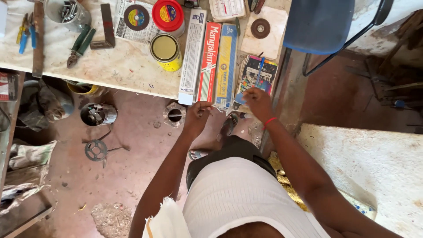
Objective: Inspecting and handling various mechanical parts and a notebook in a workshop.
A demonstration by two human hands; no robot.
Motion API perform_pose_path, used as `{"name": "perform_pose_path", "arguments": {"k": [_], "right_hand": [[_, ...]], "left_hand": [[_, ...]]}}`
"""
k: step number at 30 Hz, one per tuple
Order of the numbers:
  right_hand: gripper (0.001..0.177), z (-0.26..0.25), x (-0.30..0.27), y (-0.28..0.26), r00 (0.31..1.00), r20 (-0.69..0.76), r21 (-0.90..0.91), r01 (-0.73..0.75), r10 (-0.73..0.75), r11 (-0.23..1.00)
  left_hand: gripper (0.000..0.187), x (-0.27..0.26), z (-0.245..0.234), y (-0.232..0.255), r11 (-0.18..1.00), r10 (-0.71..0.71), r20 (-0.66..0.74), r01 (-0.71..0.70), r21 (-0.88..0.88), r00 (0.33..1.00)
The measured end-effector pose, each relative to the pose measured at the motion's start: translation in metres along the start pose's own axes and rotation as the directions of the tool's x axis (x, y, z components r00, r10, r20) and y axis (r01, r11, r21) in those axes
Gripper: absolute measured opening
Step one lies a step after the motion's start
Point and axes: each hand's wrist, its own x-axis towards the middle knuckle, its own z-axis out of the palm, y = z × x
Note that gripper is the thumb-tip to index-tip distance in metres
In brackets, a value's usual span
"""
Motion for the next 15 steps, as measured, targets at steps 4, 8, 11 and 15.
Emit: {"name": "perform_pose_path", "arguments": {"k": [4,8,11,15], "right_hand": [[0.022,0.046,-0.040,-0.038,0.972,0.192,0.163,0.106,-0.137,0.981],[0.022,0.102,-0.078,-0.087,0.904,0.365,0.115,0.195,-0.224,0.974],[0.023,0.143,-0.095,-0.101,0.805,0.491,0.093,0.330,-0.332,0.939],[0.023,0.190,-0.112,-0.114,0.582,0.691,0.188,0.427,-0.428,0.884]], "left_hand": [[0.025,-0.023,-0.011,0.005,0.997,0.029,-0.022,-0.031,-0.068,0.999],[0.024,-0.051,-0.026,-0.006,0.995,0.017,-0.105,-0.027,-0.093,0.994],[0.022,-0.079,-0.045,-0.030,0.990,0.101,-0.305,-0.125,-0.060,0.947],[0.024,-0.134,-0.083,-0.034,0.995,0.097,-0.519,-0.093,0.034,0.849]]}}
